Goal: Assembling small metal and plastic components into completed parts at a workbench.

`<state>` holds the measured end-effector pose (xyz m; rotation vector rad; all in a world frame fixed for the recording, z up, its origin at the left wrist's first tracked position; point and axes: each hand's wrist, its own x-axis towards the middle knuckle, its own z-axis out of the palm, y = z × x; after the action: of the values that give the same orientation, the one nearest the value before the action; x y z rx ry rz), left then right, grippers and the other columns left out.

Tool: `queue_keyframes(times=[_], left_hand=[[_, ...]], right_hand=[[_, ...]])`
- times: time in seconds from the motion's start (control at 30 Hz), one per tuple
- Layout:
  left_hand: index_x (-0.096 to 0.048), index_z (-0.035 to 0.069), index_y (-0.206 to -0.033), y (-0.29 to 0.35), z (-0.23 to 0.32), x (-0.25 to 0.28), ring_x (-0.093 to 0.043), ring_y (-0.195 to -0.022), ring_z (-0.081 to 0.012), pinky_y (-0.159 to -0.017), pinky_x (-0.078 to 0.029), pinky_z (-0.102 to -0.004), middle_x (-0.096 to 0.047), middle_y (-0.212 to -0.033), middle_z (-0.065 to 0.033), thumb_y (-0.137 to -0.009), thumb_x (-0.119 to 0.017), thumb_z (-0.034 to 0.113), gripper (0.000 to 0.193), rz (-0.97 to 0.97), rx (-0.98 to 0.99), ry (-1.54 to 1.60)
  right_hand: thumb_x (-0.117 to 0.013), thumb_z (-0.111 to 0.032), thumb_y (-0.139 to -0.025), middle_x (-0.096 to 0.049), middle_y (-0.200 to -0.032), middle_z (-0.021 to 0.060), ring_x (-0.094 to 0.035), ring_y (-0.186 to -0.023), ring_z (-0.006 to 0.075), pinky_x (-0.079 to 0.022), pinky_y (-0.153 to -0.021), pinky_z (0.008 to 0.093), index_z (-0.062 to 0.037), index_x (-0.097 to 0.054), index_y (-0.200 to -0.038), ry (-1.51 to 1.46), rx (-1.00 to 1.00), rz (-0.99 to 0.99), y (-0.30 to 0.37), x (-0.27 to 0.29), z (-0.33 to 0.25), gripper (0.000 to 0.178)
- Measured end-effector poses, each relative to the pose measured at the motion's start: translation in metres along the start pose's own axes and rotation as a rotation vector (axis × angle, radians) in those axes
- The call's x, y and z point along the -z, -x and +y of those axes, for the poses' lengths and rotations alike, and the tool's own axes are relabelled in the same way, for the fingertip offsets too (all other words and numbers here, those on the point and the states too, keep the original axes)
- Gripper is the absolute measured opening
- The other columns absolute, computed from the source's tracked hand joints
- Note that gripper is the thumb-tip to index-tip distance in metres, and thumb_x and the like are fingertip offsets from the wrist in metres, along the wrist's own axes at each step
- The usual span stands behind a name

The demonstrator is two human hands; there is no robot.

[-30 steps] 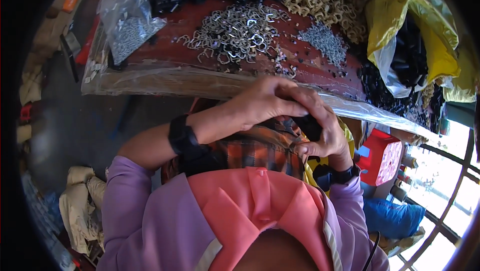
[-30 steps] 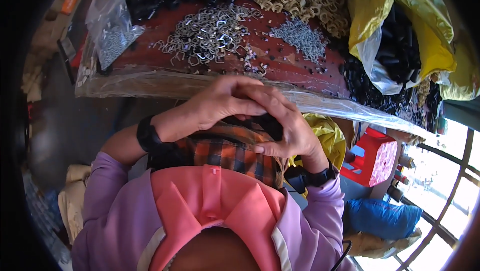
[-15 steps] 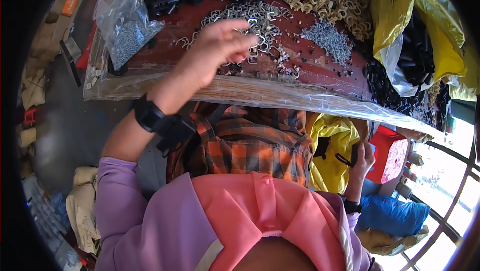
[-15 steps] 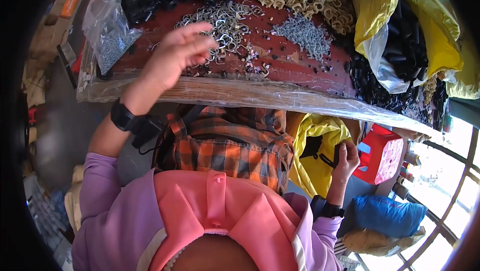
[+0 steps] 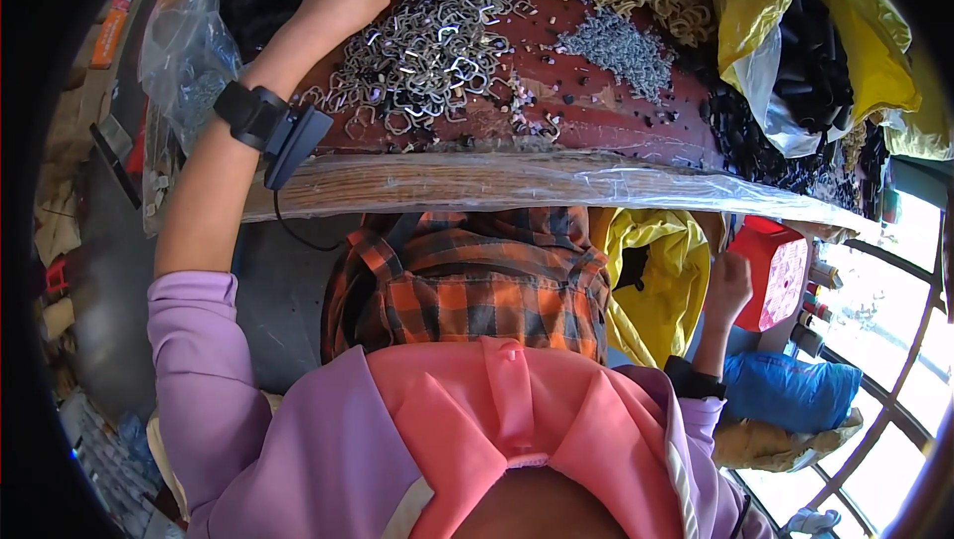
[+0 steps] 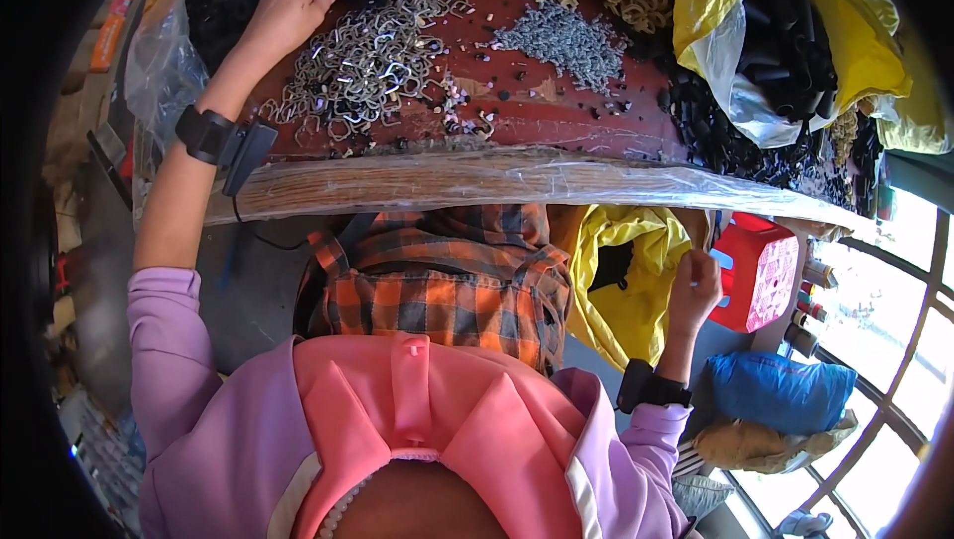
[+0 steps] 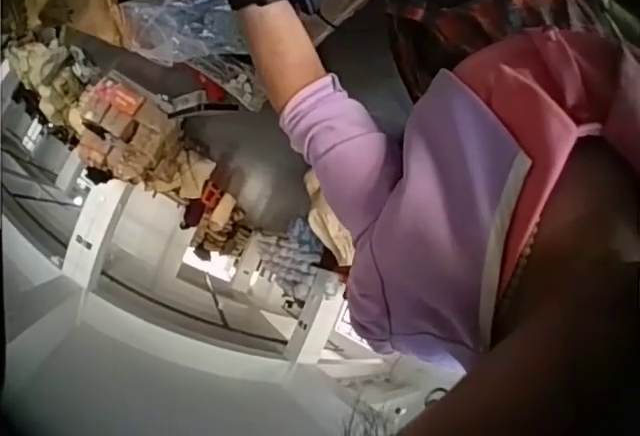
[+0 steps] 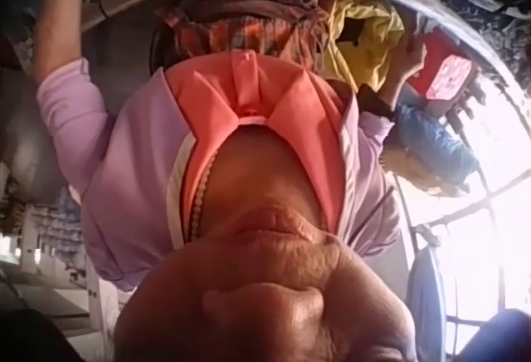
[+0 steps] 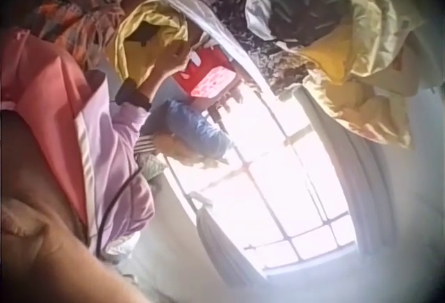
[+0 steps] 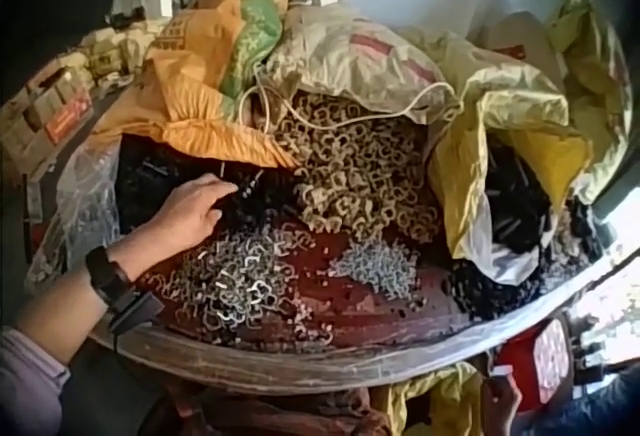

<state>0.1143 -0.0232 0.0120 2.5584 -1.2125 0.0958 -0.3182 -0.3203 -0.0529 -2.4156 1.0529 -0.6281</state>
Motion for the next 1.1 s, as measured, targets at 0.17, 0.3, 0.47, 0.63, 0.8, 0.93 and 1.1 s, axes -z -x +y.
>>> queue_keyframes(times=[0.17,0.3,0.47,0.63,0.8,0.93,1.1], left_hand=[[-0.048,0.005,-0.104,-0.002,-0.016,-0.015,-0.054,-0.072,-0.0173,-0.063,-0.043,-0.0257,-0.050,-0.094,-0.0069,-0.070,-0.061,0.013,0.037,0.211,-0.259,-0.187],[-0.049,-0.001,-0.103,0.015,-0.009,-0.001,-0.053,-0.067,-0.0117,-0.059,-0.043,-0.0210,-0.055,-0.084,-0.0067,-0.070,-0.062,0.017,0.039,0.172,-0.186,-0.088],[-0.052,-0.001,-0.101,0.059,0.027,0.030,-0.052,-0.062,-0.0076,-0.055,-0.043,-0.0180,-0.058,-0.079,-0.0063,-0.073,-0.061,0.018,0.036,-0.221,0.305,1.001],[-0.050,0.004,-0.106,0.099,0.058,0.027,-0.051,-0.060,-0.0060,-0.052,-0.043,-0.0162,-0.058,-0.078,-0.0052,-0.077,-0.055,0.016,0.031,-0.312,0.529,1.621],[-0.050,0.004,-0.104,0.107,0.074,0.008,-0.053,-0.062,-0.0062,-0.054,-0.044,-0.0163,-0.058,-0.081,-0.0054,-0.078,-0.054,0.015,0.028,-0.460,0.547,1.860],[-0.049,0.003,-0.104,0.108,0.084,-0.003,-0.054,-0.065,-0.0077,-0.055,-0.045,-0.0167,-0.057,-0.083,-0.0066,-0.079,-0.053,0.015,0.028,-0.496,0.597,1.896],[-0.047,0.002,-0.105,0.112,0.088,-0.008,-0.053,-0.068,-0.0097,-0.057,-0.045,-0.0173,-0.055,-0.087,-0.0091,-0.079,-0.051,0.014,0.029,-0.527,0.623,1.920]], right_hand=[[-0.055,0.001,-0.070,-0.051,-0.065,0.0030,-0.047,-0.057,0.0076,-0.039,-0.054,0.0205,-0.0003,-0.053,-0.075,-0.165,0.264,-0.107,-0.042,-0.008,-0.093,0.005],[-0.056,0.002,-0.069,-0.050,-0.065,0.0055,-0.048,-0.056,0.0114,-0.039,-0.053,0.0215,0.0008,-0.054,-0.075,-0.224,0.520,-0.264,-0.071,-0.040,-0.146,0.006],[-0.057,-0.001,-0.069,-0.052,-0.068,0.0090,-0.053,-0.058,0.0198,-0.042,-0.054,0.0268,-0.0010,-0.056,-0.077,-0.106,0.659,-0.215,-0.099,-0.085,-0.150,0.008],[-0.055,-0.006,-0.071,-0.052,-0.071,0.0111,-0.053,-0.063,0.0271,-0.043,-0.056,0.0314,-0.0034,-0.056,-0.079,0.053,0.705,-0.213,-0.109,-0.101,-0.151,0.008],[-0.055,-0.008,-0.071,-0.051,-0.071,0.0115,-0.053,-0.064,0.0291,-0.043,-0.056,0.0332,-0.0036,-0.055,-0.077,0.057,0.685,-0.261,-0.109,-0.101,-0.155,0.007],[-0.055,-0.008,-0.071,-0.052,-0.071,0.0112,-0.053,-0.063,0.0290,-0.043,-0.056,0.0338,-0.0035,-0.054,-0.076,0.013,0.675,-0.219,-0.108,-0.103,-0.154,0.006],[-0.055,-0.008,-0.071,-0.052,-0.071,0.0109,-0.053,-0.063,0.0280,-0.043,-0.056,0.0331,-0.0036,-0.055,-0.076,0.030,0.680,-0.187,-0.108,-0.106,-0.154,0.007]])
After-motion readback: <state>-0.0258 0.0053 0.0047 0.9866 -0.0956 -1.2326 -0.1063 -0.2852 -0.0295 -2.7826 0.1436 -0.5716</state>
